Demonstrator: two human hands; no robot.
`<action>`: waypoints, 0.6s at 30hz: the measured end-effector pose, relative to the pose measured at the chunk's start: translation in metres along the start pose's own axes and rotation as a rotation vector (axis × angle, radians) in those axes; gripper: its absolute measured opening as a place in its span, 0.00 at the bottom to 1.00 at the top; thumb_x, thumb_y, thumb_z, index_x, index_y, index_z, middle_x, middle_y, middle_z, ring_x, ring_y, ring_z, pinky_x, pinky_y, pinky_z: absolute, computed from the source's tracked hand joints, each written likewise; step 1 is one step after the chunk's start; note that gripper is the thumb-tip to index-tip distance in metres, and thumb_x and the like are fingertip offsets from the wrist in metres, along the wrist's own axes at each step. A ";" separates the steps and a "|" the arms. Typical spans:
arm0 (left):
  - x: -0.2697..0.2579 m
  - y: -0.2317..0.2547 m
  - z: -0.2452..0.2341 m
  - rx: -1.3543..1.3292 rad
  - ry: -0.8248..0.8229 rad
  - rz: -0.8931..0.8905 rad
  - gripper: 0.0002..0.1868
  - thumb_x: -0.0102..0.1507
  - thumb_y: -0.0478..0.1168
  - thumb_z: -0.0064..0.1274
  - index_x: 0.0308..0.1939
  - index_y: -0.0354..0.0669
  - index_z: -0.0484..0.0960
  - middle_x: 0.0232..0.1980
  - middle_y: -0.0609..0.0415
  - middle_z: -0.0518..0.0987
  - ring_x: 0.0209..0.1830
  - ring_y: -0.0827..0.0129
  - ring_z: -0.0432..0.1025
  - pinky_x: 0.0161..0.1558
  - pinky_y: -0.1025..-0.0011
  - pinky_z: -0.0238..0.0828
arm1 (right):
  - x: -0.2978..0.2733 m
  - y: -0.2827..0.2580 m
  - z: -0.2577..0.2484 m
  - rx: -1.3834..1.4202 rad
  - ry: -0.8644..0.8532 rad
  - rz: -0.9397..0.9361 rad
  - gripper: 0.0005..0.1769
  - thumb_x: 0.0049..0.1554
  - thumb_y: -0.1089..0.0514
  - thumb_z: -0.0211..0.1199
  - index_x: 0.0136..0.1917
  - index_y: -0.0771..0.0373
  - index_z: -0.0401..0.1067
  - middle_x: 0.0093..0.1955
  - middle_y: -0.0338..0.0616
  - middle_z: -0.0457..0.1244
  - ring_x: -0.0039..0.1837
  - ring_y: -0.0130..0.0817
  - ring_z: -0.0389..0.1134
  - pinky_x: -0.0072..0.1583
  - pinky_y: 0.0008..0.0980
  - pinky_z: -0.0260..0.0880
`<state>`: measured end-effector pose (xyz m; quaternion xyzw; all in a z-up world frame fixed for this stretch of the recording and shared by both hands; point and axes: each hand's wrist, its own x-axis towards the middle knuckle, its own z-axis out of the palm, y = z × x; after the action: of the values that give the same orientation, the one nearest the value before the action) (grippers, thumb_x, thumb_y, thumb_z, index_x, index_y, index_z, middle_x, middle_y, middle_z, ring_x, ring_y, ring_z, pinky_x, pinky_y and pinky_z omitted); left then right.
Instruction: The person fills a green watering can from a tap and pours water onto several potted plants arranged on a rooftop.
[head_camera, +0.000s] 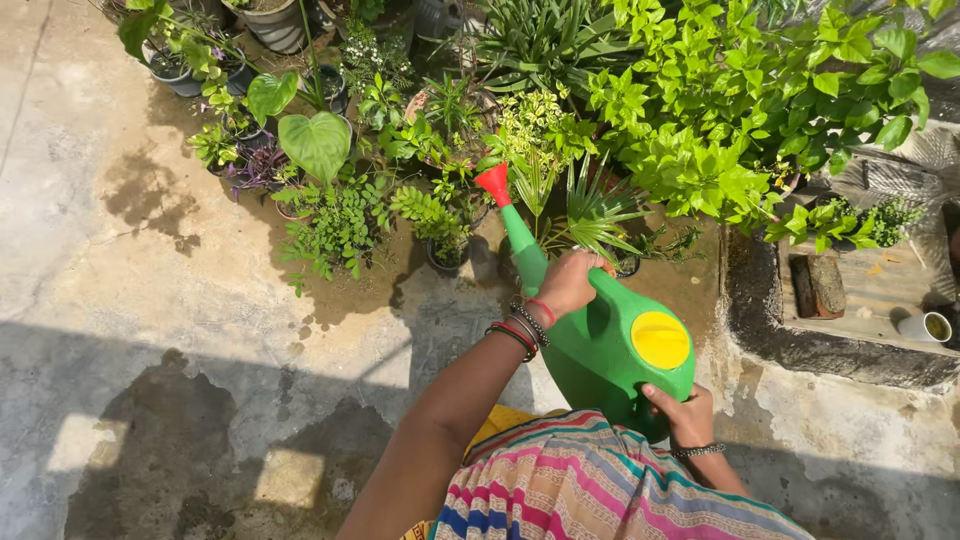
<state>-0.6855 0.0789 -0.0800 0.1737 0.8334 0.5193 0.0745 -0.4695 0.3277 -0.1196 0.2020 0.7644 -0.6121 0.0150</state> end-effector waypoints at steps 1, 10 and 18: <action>0.013 0.002 -0.009 0.014 0.140 -0.007 0.20 0.53 0.29 0.55 0.49 0.47 0.85 0.52 0.47 0.83 0.56 0.52 0.76 0.57 0.60 0.73 | 0.014 -0.025 0.012 0.052 0.019 0.023 0.15 0.50 0.55 0.75 0.39 0.70 0.77 0.29 0.42 0.66 0.30 0.28 0.64 0.35 0.29 0.63; -0.007 -0.006 0.002 -0.245 0.382 -0.181 0.42 0.67 0.51 0.52 0.79 0.36 0.54 0.77 0.32 0.61 0.77 0.44 0.58 0.73 0.58 0.54 | 0.156 -0.184 0.120 0.022 -0.095 0.032 0.19 0.51 0.50 0.78 0.38 0.66 0.74 0.30 0.39 0.65 0.30 0.24 0.62 0.34 0.25 0.60; 0.014 0.001 0.010 -0.191 0.171 -0.206 0.60 0.62 0.55 0.59 0.82 0.40 0.32 0.82 0.25 0.41 0.83 0.41 0.42 0.76 0.59 0.46 | 0.254 -0.247 0.126 0.227 -0.322 0.091 0.15 0.57 0.51 0.71 0.45 0.64 0.72 0.34 0.41 0.66 0.33 0.27 0.66 0.37 0.26 0.67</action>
<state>-0.6955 0.0933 -0.0826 0.0347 0.7968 0.5988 0.0725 -0.8118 0.2405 0.0100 0.1362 0.6682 -0.7175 0.1416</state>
